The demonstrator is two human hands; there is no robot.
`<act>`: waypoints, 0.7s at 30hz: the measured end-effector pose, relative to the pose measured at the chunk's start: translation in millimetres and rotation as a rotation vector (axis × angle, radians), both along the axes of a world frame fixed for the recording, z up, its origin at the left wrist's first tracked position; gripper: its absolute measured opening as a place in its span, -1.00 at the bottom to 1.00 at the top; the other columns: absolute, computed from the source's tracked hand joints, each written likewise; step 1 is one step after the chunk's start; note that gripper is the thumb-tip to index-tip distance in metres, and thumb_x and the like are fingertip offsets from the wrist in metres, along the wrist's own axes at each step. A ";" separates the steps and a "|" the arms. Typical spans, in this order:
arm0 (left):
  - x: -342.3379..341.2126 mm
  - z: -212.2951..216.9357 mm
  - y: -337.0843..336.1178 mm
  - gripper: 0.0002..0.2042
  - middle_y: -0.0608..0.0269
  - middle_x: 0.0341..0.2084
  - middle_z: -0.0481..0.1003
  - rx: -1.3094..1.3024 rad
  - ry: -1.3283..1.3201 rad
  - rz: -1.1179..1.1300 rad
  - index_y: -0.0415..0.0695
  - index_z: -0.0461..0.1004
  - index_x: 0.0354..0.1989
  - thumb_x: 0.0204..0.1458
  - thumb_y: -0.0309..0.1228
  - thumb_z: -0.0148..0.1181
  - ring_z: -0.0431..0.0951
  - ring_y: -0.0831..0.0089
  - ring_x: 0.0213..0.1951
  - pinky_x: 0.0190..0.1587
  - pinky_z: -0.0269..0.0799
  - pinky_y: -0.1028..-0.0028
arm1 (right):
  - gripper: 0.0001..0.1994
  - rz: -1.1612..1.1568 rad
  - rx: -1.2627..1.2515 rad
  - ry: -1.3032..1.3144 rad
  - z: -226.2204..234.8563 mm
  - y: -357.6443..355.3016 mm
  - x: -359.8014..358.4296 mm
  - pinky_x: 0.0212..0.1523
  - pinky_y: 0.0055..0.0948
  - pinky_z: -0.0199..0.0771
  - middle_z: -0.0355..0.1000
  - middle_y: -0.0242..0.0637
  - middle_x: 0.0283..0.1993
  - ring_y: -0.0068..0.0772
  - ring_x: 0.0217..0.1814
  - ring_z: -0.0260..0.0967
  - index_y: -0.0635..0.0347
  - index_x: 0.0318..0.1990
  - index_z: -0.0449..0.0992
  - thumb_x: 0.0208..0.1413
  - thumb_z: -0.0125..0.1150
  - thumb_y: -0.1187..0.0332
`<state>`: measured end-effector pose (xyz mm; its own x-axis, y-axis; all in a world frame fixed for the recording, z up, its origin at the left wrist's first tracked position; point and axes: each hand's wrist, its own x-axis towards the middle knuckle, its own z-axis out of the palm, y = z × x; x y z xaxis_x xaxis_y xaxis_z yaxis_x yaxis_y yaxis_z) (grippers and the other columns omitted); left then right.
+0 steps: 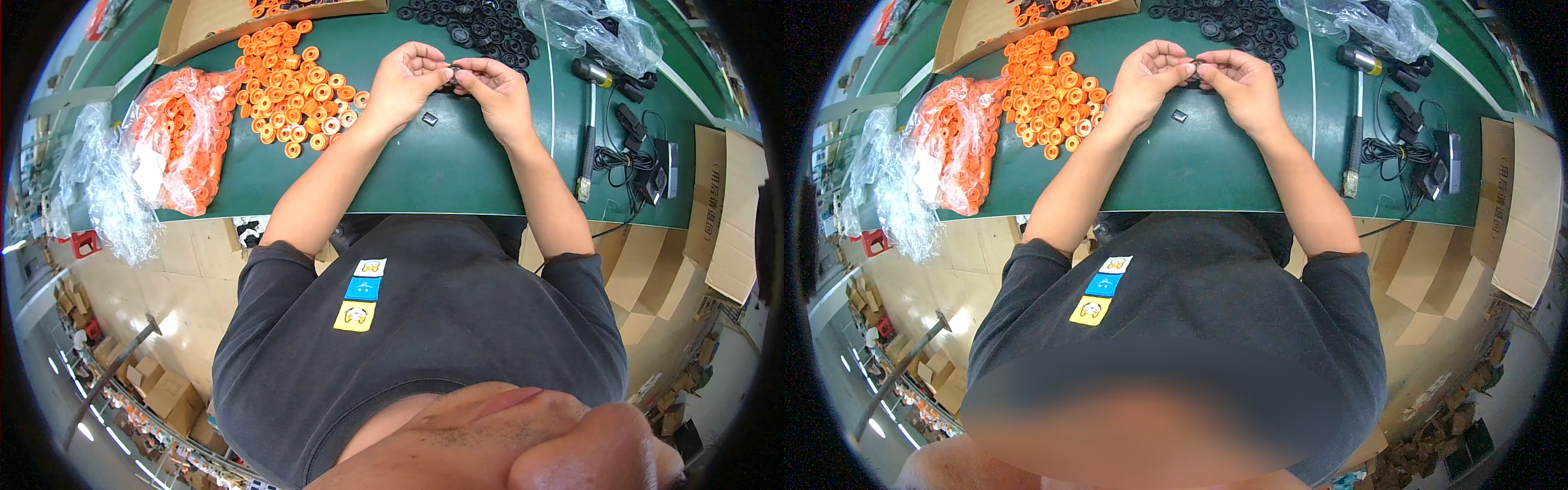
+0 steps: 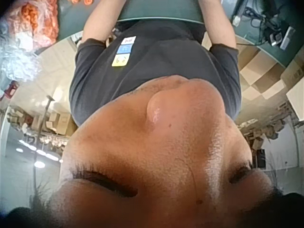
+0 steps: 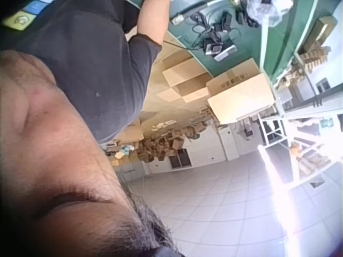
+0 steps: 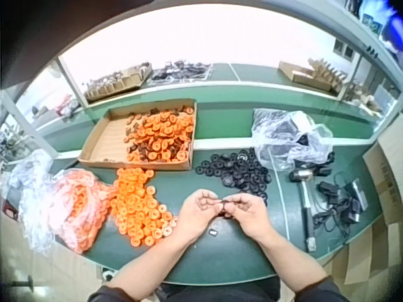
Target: The person assembles circular components by inserting black rings into orange plastic bases by hand, tapping them with a mallet, and placing the completed parts into a cardboard box.
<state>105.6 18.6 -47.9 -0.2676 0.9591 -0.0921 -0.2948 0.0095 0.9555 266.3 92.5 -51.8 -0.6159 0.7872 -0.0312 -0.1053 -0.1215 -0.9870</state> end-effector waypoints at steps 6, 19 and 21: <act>-4.2 -0.4 3.7 -0.80 0.21 -0.32 0.57 -0.046 -0.045 -0.035 -0.31 0.42 -0.12 0.10 -0.59 0.24 0.57 0.53 -0.30 -0.15 0.50 0.56 | -0.75 0.012 -0.096 -0.001 5.3 2.6 3.1 -0.10 -0.54 0.56 0.57 -0.25 -0.15 -0.55 -0.19 0.50 0.37 -0.01 0.55 0.22 0.26 0.41; 5.3 12.0 -9.9 -0.87 0.08 -0.26 0.52 0.140 1.206 0.019 -0.21 0.57 -0.27 0.00 -0.49 0.25 0.56 0.14 -0.19 -0.10 0.50 0.32 | -0.51 -0.571 0.961 -1.241 20.9 13.3 155.9 0.02 -0.11 0.44 0.45 -0.02 -0.08 0.06 -0.05 0.43 0.23 0.10 0.50 -0.01 0.37 0.25; 6.6 26.6 -12.3 -0.88 0.06 -0.24 0.51 0.160 1.195 0.051 -0.21 0.57 -0.29 -0.02 -0.51 0.25 0.55 0.08 -0.15 -0.07 0.49 0.29 | -0.50 -0.510 0.816 -1.333 17.1 15.1 169.1 0.02 -0.10 0.45 0.46 0.01 -0.08 0.09 -0.06 0.44 0.26 0.12 0.49 0.01 0.34 0.25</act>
<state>112.3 6.3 -21.3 -0.1405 0.9231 0.3579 0.7798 -0.1196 0.6145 435.3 107.6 -34.7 -0.1840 0.9614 0.2045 0.9560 0.2234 -0.1903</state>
